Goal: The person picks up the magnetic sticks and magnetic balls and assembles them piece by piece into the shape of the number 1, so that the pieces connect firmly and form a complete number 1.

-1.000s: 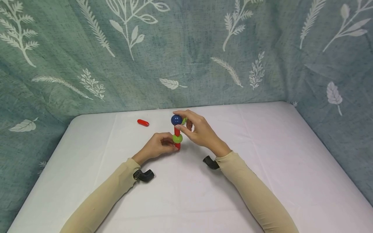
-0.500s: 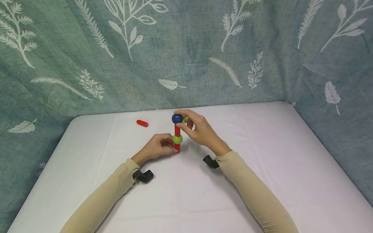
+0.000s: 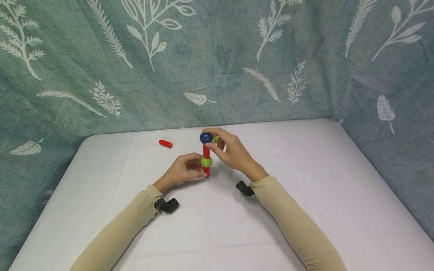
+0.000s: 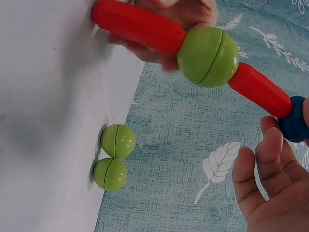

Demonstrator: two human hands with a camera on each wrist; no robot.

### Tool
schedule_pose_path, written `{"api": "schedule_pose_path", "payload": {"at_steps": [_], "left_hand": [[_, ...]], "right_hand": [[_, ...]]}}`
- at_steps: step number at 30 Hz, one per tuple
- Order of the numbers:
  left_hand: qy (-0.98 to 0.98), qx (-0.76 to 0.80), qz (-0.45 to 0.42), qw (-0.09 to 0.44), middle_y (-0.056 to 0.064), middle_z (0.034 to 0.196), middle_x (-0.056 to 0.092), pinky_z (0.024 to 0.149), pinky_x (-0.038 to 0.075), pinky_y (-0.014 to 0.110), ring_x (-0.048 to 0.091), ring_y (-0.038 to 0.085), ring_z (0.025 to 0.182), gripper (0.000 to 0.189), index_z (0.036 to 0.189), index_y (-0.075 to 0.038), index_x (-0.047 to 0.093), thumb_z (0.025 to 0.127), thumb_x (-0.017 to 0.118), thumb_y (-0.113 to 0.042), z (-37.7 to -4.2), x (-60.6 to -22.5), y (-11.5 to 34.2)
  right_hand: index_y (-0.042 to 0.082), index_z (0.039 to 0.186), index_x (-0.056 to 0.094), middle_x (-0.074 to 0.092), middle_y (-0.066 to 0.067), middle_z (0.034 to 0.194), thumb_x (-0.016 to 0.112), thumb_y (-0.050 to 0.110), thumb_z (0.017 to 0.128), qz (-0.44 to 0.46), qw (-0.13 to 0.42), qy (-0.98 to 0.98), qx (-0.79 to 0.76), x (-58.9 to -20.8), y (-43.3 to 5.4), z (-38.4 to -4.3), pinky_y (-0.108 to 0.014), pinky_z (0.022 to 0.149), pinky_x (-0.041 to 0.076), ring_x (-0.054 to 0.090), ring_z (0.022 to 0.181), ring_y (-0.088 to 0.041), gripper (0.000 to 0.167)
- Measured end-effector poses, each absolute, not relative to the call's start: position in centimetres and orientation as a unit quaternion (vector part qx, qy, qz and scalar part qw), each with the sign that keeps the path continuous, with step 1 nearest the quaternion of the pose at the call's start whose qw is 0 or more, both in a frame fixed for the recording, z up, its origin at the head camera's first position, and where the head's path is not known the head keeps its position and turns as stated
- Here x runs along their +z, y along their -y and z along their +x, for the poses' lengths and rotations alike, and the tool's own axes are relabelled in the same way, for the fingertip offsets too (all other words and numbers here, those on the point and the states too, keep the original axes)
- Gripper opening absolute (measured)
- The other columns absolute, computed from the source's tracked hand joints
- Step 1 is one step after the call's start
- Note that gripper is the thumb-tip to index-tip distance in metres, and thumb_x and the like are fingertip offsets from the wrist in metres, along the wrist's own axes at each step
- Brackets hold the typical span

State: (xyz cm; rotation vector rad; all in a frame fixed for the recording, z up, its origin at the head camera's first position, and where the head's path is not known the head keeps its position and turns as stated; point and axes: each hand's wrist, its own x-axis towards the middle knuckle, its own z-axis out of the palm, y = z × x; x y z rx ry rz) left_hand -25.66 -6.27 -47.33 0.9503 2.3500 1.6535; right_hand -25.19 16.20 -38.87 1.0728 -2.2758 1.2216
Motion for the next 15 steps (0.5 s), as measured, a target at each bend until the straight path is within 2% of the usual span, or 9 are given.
{"api": "schedule_pose_path", "payload": {"at_steps": [4, 6, 10, 15], "left_hand": [[-0.743, 0.589, 0.316, 0.014, 0.010, 0.108, 0.069, 0.079, 0.057, 0.034, 0.069, 0.022, 0.090, 0.061, 0.131, -0.014, 0.056, 0.077, 0.083, -0.006, -25.3, -47.0, 5.6], [-0.732, 0.599, 0.323, -0.002, 0.014, 0.109, 0.068, 0.079, 0.058, 0.037, 0.069, 0.025, 0.090, 0.063, 0.132, -0.012, 0.054, 0.076, 0.082, -0.002, -25.1, -46.9, 5.2], [-0.728, 0.597, 0.335, -0.018, 0.019, 0.109, 0.067, 0.077, 0.058, 0.042, 0.069, 0.032, 0.087, 0.059, 0.127, -0.004, 0.051, 0.076, 0.080, 0.004, -24.5, -46.3, 4.7], [-0.723, 0.594, 0.352, -0.015, 0.022, 0.108, 0.064, 0.074, 0.058, 0.045, 0.068, 0.037, 0.084, 0.053, 0.119, 0.003, 0.048, 0.076, 0.079, 0.007, -23.2, -44.3, 4.7]], "right_hand": [[0.009, 0.133, 0.056, 0.064, -0.008, 0.101, 0.066, 0.004, 0.092, 0.371, 0.170, 0.806, 0.427, -38.8, -16.4, -25.2, -0.026, 0.058, 0.040, 0.048, 0.064, -0.009, 0.042], [0.010, 0.133, 0.056, 0.065, -0.008, 0.102, 0.066, 0.003, 0.092, 0.370, 0.171, 0.808, 0.426, -38.8, -16.4, -25.2, -0.026, 0.058, 0.040, 0.048, 0.064, -0.009, 0.042], [0.011, 0.133, 0.056, 0.066, -0.006, 0.106, 0.066, 0.004, 0.092, 0.368, 0.166, 0.808, 0.429, -38.8, -16.4, -25.3, -0.025, 0.058, 0.039, 0.048, 0.064, -0.010, 0.042], [0.011, 0.134, 0.056, 0.066, -0.008, 0.107, 0.065, 0.006, 0.093, 0.365, 0.155, 0.810, 0.432, -39.1, -16.6, -25.5, -0.029, 0.058, 0.041, 0.048, 0.064, -0.011, 0.042]]}}
